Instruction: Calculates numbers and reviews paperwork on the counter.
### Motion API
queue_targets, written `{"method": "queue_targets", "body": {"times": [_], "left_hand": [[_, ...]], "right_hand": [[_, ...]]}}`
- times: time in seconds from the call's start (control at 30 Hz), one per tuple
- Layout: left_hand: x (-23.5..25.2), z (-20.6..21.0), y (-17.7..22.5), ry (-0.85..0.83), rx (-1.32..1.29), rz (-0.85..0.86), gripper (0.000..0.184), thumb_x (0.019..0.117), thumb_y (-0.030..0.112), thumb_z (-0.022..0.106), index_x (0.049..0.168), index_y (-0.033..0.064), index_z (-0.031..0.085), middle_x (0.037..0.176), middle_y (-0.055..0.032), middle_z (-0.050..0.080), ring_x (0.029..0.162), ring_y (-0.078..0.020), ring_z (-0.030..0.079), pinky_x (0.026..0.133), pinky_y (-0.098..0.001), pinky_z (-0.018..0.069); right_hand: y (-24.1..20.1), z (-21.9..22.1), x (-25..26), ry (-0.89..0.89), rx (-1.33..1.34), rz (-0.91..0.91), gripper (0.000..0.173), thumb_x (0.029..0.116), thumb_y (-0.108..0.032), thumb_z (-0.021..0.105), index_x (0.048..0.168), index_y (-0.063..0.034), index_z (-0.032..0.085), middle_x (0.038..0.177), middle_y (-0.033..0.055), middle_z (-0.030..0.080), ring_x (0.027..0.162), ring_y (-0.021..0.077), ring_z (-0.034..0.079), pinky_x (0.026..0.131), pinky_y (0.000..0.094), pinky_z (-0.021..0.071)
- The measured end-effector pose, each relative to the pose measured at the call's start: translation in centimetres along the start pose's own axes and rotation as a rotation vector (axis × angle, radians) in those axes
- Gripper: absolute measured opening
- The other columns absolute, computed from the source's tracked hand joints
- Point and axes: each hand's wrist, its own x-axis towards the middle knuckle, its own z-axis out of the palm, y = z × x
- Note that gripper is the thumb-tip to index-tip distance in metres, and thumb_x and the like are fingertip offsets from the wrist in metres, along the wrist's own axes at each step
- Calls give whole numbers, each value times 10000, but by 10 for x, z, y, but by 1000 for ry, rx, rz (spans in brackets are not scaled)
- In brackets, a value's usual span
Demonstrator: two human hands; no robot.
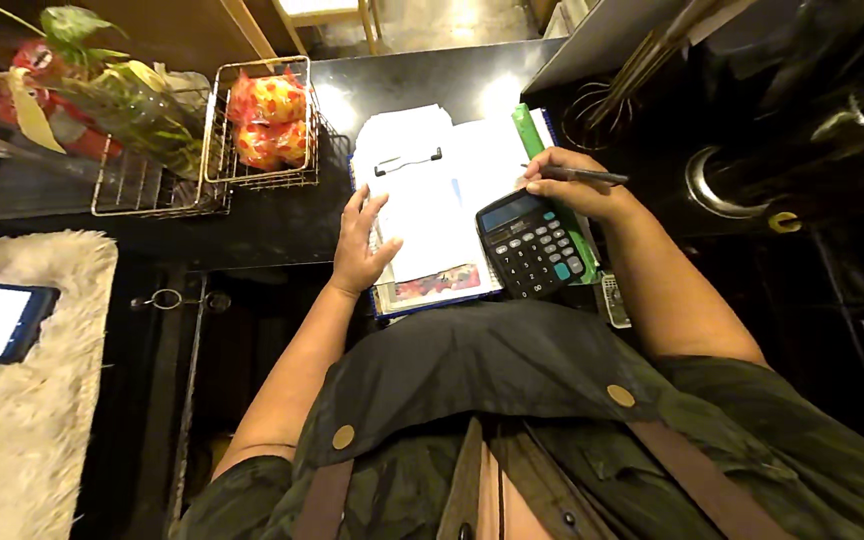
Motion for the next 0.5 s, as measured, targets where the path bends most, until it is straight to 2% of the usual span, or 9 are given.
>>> {"method": "queue_targets", "body": {"times": [0.27,0.33,0.4,0.5], "left_hand": [[1,0,2,0,5,0,719,917,573,588,1488,141,523,1619,-218,310,1499,-316,316,1204,-475,311],[1,-1,2,-5,14,6,720,922,568,583,1490,130,519,1617,-230,308,1500,-326,313,1205,-478,307],[1,-1,3,-7,16,7,714,924,562,581,1490,131,518,1618,-232,305,1501,-327,311,1205,-478,307],[1,-1,3,-15,21,-2,720,928,575,570,1500,143,509,1624,-226,299,1506,-324,307,1208,-489,307]], "right_hand": [[0,-1,13,288,-34,100,165,979,-80,635,1126,-12,608,939,23,632,826,24,595,781,212,523],[-3,0,14,330,-102,116,203,990,-114,635,1156,2,610,1005,70,651,888,61,614,824,243,526],[-11,2,9,391,-205,85,258,1025,-162,589,1200,25,610,1138,138,682,1012,125,653,916,301,540],[-17,6,-15,510,-296,-33,331,1086,-219,464,1170,55,629,1155,161,706,1080,139,669,980,316,531]]}}
